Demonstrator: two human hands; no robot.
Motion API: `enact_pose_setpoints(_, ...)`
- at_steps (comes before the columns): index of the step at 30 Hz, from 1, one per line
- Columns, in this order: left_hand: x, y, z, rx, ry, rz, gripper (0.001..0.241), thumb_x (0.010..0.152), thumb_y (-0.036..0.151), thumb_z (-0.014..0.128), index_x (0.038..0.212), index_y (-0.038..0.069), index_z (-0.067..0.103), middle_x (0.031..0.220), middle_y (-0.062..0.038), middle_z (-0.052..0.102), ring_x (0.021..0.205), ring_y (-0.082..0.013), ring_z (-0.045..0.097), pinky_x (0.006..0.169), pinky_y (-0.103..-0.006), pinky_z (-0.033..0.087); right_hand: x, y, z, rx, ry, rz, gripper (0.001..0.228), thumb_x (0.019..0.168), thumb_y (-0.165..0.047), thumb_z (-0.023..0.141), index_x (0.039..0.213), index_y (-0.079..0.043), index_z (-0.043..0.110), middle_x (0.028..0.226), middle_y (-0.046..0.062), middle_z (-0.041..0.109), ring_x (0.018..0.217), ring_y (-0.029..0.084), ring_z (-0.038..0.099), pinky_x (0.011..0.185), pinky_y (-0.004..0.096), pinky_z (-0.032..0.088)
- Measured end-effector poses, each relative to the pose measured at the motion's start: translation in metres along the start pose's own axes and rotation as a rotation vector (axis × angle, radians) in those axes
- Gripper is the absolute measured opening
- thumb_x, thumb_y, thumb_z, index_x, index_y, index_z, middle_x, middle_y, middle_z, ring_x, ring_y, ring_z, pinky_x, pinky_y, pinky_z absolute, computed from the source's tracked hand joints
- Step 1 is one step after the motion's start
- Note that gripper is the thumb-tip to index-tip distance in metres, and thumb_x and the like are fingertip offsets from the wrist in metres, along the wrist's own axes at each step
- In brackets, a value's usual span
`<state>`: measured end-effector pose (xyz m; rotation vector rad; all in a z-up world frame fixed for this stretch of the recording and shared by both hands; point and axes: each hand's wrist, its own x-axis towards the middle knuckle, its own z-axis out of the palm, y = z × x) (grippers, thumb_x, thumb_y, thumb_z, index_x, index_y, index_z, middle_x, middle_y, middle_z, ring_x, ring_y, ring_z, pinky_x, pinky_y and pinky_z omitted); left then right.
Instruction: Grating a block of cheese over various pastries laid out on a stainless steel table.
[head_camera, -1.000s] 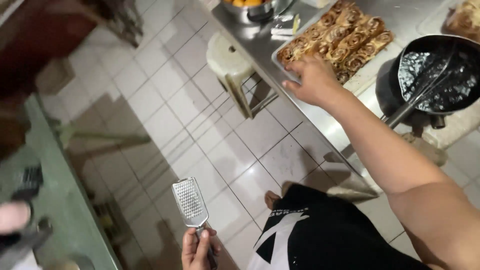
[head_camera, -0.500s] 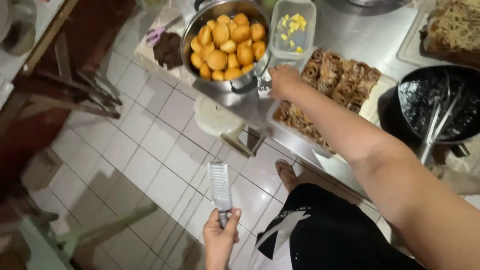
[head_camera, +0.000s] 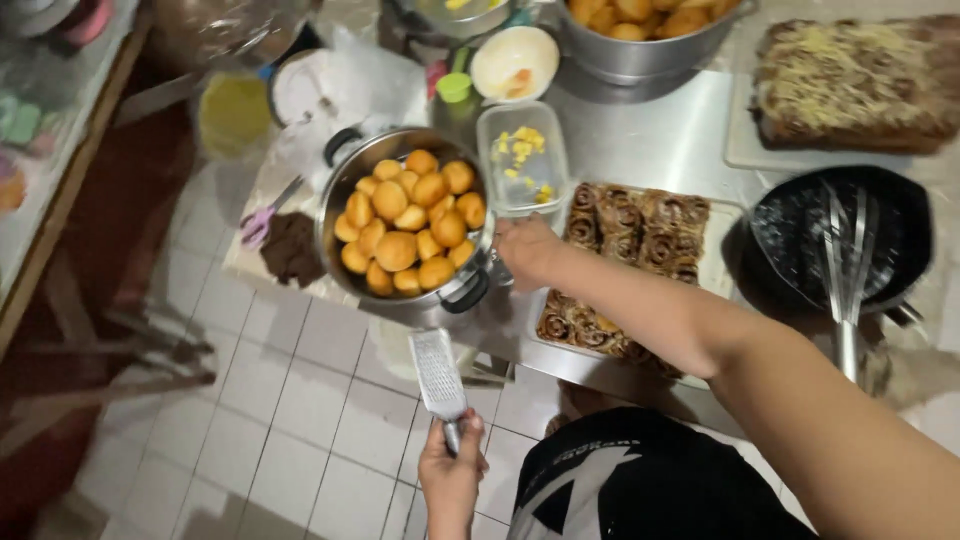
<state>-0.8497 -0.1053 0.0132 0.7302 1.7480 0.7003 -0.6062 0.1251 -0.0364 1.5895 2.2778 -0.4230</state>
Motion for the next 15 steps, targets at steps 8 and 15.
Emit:
enact_pose_setpoints(8, 0.025, 0.042, 0.026, -0.198, -0.303, 0.204, 0.048, 0.096, 0.021, 0.066, 0.144, 0.015, 0.062, 0.129, -0.008, 0.076, 0.091, -0.0219, 0.080, 0.041, -0.0225, 0.038, -0.188, -0.067, -0.120, 0.619, -0.131, -0.048, 0.068, 0.082, -0.031, 0.084, 0.144, -0.015, 0.060, 0.141, 0.008, 0.054, 0.116, 0.028, 0.060, 0.106, 0.038, 0.052)
enact_pose_setpoints(15, 0.026, 0.027, 0.025, -0.331, -0.632, 0.062, 0.037, 0.093, 0.019, 0.074, 0.127, 0.006, 0.069, 0.098, -0.011, 0.071, 0.061, -0.0097, 0.053, 0.037, -0.0203, 0.033, -0.262, -0.086, -0.060, 0.874, 0.106, -0.054, 0.091, 0.067, -0.044, 0.092, 0.148, -0.022, 0.055, 0.130, 0.007, 0.059, 0.120, 0.027, 0.061, 0.099, 0.043, 0.050)
